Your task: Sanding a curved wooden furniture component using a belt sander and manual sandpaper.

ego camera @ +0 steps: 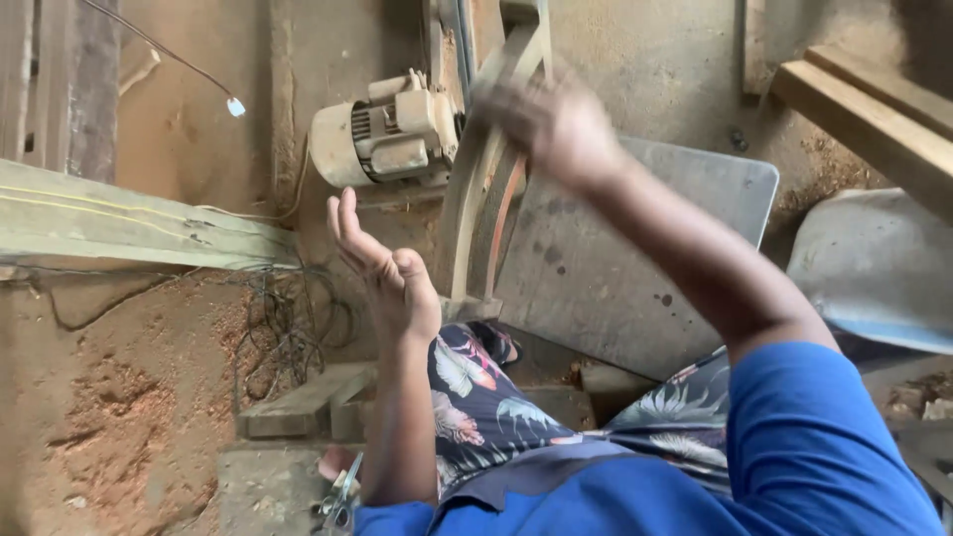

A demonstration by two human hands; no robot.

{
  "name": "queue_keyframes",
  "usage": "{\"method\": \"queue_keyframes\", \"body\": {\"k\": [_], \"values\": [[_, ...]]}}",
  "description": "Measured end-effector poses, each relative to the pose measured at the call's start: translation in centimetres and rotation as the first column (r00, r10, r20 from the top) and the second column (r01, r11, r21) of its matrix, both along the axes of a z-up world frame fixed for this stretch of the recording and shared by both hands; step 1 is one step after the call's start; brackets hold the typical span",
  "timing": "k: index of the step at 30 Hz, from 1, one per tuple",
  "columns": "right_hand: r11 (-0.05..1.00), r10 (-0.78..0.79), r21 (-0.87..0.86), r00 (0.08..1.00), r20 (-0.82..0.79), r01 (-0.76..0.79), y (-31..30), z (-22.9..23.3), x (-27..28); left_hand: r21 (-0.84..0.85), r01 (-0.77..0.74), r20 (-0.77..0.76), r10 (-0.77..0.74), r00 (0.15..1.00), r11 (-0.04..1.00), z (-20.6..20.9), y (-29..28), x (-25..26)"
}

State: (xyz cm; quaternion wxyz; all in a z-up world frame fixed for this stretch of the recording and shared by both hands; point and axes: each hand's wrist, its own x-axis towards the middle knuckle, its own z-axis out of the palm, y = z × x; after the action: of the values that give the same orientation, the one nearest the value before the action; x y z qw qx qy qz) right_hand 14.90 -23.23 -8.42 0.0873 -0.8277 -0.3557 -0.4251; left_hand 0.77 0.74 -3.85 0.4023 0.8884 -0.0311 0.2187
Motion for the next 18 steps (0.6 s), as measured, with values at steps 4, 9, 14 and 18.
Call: {"method": "queue_keyframes", "body": {"k": [4,9,14,18], "values": [[0.895,0.414,0.265,0.889,-0.195,-0.358,4.8,1.3,-9.7,0.009,-0.129,-0.014,0.130,0.991,0.992,-0.2,0.2,-0.2],[0.941,0.149,0.339,0.915,-0.376,-0.014,-2.8,-1.4,-6.7,-0.252,-0.115,0.154,0.157,0.975,0.961,-1.2,-0.5,-0.7],[0.670,0.219,0.625,0.698,-0.682,0.401,-3.9,-9.6,-9.9,-0.496,-0.032,0.236,0.170,0.957,0.868,-0.5,-2.6,0.3],[0.523,0.432,0.618,0.442,-0.786,0.587,-2.0,-11.1,-13.0,-0.502,0.046,0.217,0.074,0.973,0.864,0.1,-1.5,0.0]]}}
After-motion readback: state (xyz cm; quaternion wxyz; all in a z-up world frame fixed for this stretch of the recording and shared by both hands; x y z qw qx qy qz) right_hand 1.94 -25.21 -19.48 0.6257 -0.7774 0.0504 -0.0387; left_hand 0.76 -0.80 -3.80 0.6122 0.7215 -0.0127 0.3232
